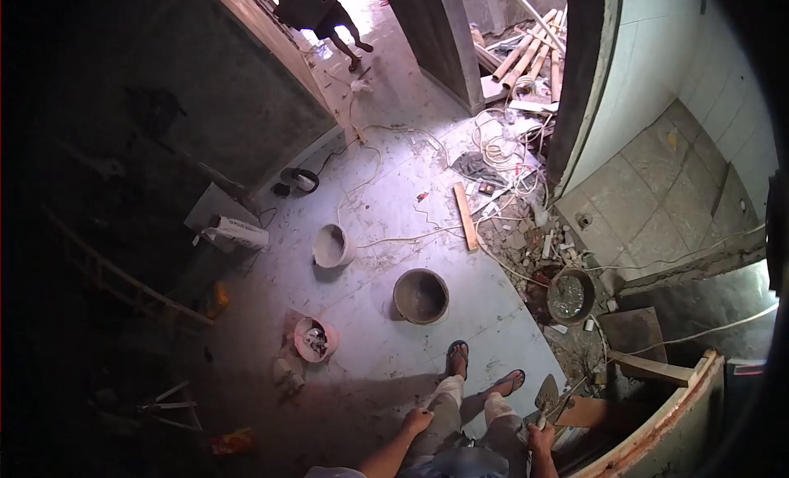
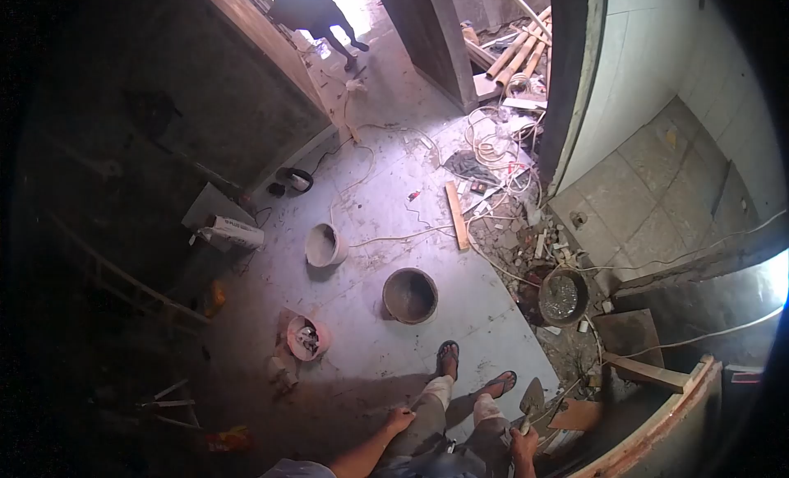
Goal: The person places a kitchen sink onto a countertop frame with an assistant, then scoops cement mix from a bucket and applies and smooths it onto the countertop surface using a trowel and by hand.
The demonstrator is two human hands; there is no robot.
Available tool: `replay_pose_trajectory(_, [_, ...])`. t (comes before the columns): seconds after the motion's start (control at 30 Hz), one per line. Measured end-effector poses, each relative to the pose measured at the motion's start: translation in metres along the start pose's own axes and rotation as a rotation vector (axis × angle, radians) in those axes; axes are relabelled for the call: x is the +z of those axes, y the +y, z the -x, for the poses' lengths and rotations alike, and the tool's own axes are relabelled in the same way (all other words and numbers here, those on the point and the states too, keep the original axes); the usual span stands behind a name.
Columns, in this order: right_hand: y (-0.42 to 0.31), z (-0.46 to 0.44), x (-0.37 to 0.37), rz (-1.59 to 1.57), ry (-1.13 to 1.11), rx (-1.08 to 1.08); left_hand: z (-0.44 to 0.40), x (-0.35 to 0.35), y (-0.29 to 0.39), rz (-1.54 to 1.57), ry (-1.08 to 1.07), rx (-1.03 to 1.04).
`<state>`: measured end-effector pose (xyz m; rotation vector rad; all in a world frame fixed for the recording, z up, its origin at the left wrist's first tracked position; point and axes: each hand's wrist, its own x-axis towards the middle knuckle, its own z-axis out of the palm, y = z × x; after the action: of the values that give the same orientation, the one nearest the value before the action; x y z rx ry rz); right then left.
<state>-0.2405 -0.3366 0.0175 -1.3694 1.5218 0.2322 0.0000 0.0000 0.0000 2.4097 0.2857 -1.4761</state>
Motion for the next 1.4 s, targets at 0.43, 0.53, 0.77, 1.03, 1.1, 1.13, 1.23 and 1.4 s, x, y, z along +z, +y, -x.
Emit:
replay_pose_trajectory(0.43, [-0.020,0.002,0.074,-0.119,-0.059,0.085,-0.071,-0.013,-0.032,0.095,-0.069,-0.042])
replay_pose_trajectory(0.53, [0.005,-0.012,0.080,-0.091,-0.034,0.035,-0.072,-0.009,-0.034,0.067,-0.084,-0.029])
replay_pose_trajectory(0.77, [0.000,-0.008,0.078,0.054,0.059,0.031,-0.078,0.007,-0.035,0.125,-0.249,-0.042])
replay_pose_trajectory(1.03, [0.010,-0.016,0.072,-0.093,-0.033,0.122,-0.089,0.022,-0.042,0.147,-0.308,-0.038])
replay_pose_trajectory(1.1, [-0.004,-0.010,0.070,-0.152,-0.043,0.140,-0.088,0.023,-0.043,0.163,-0.326,-0.039])
replay_pose_trajectory(1.13, [-0.012,-0.006,0.069,-0.183,-0.043,0.124,-0.086,0.020,-0.040,0.162,-0.324,-0.039])
replay_pose_trajectory(1.23, [-0.002,-0.013,0.067,-0.178,-0.056,0.108,-0.084,0.017,-0.040,0.153,-0.296,-0.042])
replay_pose_trajectory(1.4, [0.011,-0.022,0.068,-0.236,-0.084,0.137,-0.081,0.020,-0.042,0.161,-0.231,-0.088])
